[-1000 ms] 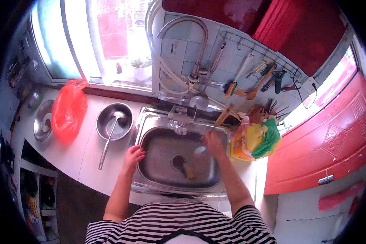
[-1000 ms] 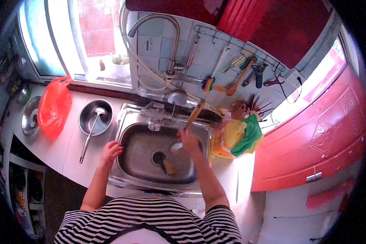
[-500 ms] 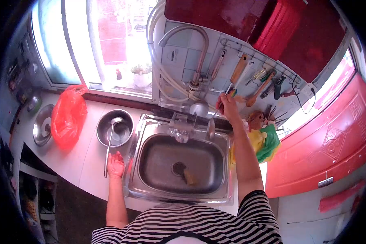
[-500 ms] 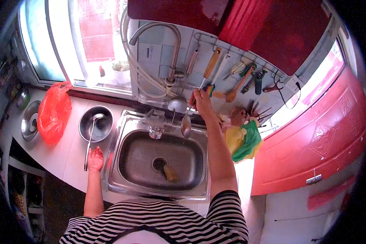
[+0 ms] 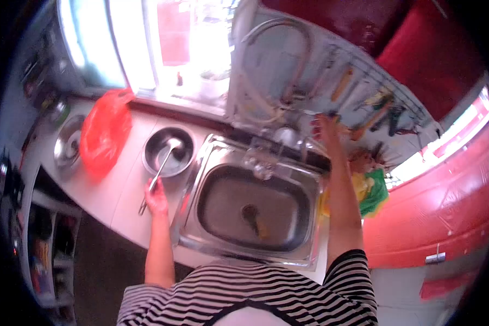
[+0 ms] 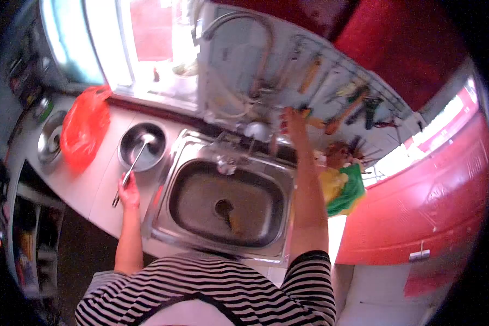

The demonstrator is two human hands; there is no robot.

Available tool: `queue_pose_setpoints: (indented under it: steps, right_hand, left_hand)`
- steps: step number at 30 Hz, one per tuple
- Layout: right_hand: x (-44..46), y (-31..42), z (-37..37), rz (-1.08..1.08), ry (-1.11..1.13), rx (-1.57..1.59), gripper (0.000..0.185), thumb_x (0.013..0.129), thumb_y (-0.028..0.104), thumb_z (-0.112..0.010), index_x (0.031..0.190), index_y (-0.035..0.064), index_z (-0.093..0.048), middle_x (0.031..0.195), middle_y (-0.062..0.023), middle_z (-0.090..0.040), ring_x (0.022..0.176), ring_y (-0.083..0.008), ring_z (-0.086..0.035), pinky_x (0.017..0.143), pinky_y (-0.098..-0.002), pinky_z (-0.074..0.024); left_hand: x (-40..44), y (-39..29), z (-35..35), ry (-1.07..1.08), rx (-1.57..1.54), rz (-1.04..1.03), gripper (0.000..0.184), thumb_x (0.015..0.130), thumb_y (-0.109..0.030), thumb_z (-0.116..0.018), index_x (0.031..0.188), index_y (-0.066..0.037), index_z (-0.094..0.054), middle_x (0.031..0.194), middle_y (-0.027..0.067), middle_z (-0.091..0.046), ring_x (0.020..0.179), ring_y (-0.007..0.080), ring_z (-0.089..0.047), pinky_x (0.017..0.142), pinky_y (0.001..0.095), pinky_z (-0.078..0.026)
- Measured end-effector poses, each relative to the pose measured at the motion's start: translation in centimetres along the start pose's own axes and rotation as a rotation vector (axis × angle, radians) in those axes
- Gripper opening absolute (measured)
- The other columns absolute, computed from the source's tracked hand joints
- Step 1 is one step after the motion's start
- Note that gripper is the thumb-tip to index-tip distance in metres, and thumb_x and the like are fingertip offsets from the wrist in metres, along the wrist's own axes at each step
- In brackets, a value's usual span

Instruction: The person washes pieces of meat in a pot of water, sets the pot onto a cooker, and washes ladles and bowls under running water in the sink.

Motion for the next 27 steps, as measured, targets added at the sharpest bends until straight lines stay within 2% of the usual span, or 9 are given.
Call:
queue_pose_setpoints:
  steps: [1, 3, 5, 9, 15, 18, 22, 25, 27]
  right_hand:
    - [1.4, -1.1, 2.5, 0.332, -0.024, -0.276, 0.036, 0.089, 0.037, -0.036, 0.105, 0.0063, -0.047, 0.095, -0.0068, -0.055, 0.065, -0.0143, -0.054, 0.049, -0.0270, -0.0448]
    - [-2.6, -1.1, 1.1, 0.058, -0.033, 0.052, 0.036, 0.088, 0.034, -0.040, 0.110, 0.0062, -0.045, 0.108, -0.0058, -0.049, 0.073, -0.0159, -0.055, 0.055, -0.0286, -0.0481]
    - [-4.4, -3.5, 2.0, 0.004, -0.135, 0.150, 0.035, 0.087, 0.032, -0.043, 0.106, 0.0043, -0.049, 0.100, -0.0057, -0.053, 0.068, -0.0151, -0.055, 0.055, -0.0268, -0.0475]
    - [-9.9, -11.1, 0.8, -0.099, 0.136, -0.092, 0.027, 0.087, 0.030, -0.045, 0.095, 0.0066, -0.056, 0.077, -0.0034, -0.058, 0.059, -0.0139, -0.056, 0.053, -0.0256, -0.0466]
    - [-22.3, -12.7, -7.2, -0.155, 0.216, -0.188, 0.024, 0.083, 0.022, -0.053, 0.096, 0.0016, -0.057, 0.077, -0.0044, -0.061, 0.061, -0.0116, -0.057, 0.057, -0.0239, -0.0476]
    - [-26.0, -4.2, -11.8, 0.107, 0.198, -0.319, 0.026, 0.081, 0.023, -0.053, 0.098, 0.0038, -0.057, 0.095, -0.0111, -0.060, 0.077, -0.0189, -0.059, 0.068, -0.0311, -0.0460]
    - [-28.8, -1.7, -17.0, 0.211, 0.248, -0.333, 0.035, 0.079, 0.023, -0.056, 0.109, 0.0086, -0.049, 0.102, -0.0119, -0.054, 0.074, -0.0244, -0.059, 0.064, -0.0329, -0.0470]
    - [-30.1, -2.5, -18.2, 0.387, 0.167, -0.619, 0.036, 0.079, 0.026, -0.054, 0.111, 0.0100, -0.047, 0.096, -0.0123, -0.056, 0.073, -0.0283, -0.058, 0.061, -0.0348, -0.0470]
    - [-30.0, -2.5, -16.4, 0.371, 0.118, -0.420, 0.034, 0.081, 0.031, -0.051, 0.108, 0.0110, -0.048, 0.088, -0.0111, -0.059, 0.071, -0.0306, -0.058, 0.062, -0.0387, -0.0460]
  left_hand:
    - [-0.8, -0.5, -1.2, 0.048, 0.039, -0.012, 0.032, 0.085, -0.019, -0.049, 0.106, 0.006, -0.050, 0.104, 0.0203, -0.054, 0.097, 0.0286, -0.054, 0.087, 0.0339, -0.046]
    - [-1.7, -1.5, -1.5, 0.014, 0.151, -0.062, 0.035, 0.084, -0.017, -0.050, 0.111, 0.005, -0.046, 0.106, 0.0178, -0.054, 0.099, 0.0269, -0.053, 0.092, 0.0347, -0.042]
    - [-3.1, -2.9, -3.8, 0.003, 0.164, -0.080, 0.032, 0.084, -0.015, -0.051, 0.109, 0.005, -0.048, 0.103, 0.0167, -0.055, 0.097, 0.0263, -0.054, 0.090, 0.0323, -0.044]
    - [-6.2, -6.7, -8.8, 0.100, 0.451, -0.146, 0.028, 0.086, -0.016, -0.048, 0.103, 0.005, -0.049, 0.101, 0.0172, -0.055, 0.093, 0.0266, -0.056, 0.083, 0.0304, -0.048]
    - [-10.5, -9.6, -17.1, 0.341, 0.967, -0.184, 0.025, 0.086, -0.018, -0.047, 0.090, 0.005, -0.056, 0.083, 0.0177, -0.061, 0.071, 0.0259, -0.062, 0.068, 0.0353, -0.052]
    - [-12.0, -4.6, -18.7, 0.418, 1.092, 0.064, 0.021, 0.084, -0.017, -0.052, 0.086, 0.003, -0.058, 0.079, 0.0145, -0.061, 0.067, 0.0216, -0.061, 0.062, 0.0322, -0.053]
    - [-15.6, 6.6, -18.4, 0.602, 1.416, 0.248, 0.024, 0.081, -0.022, -0.058, 0.080, 0.002, -0.059, 0.072, 0.0114, -0.062, 0.056, 0.0157, -0.060, 0.053, 0.0268, -0.049]
    - [-20.0, 14.5, -18.8, 0.852, 1.542, 0.379, 0.030, 0.077, -0.024, -0.062, 0.085, 0.004, -0.057, 0.073, 0.0124, -0.061, 0.061, 0.0153, -0.061, 0.056, 0.0262, -0.047]
    - [-22.3, 17.4, -19.4, 0.923, 1.446, 0.435, 0.028, 0.078, -0.018, -0.060, 0.095, 0.003, -0.053, 0.079, 0.0113, -0.060, 0.068, 0.0151, -0.060, 0.060, 0.0270, -0.049]
Point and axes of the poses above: each hand's wrist, its own x-axis towards the middle knuckle, its own z-axis out of the back of the hand, y = z × x, the point moved 10 cm from there along x, towards the middle knuckle
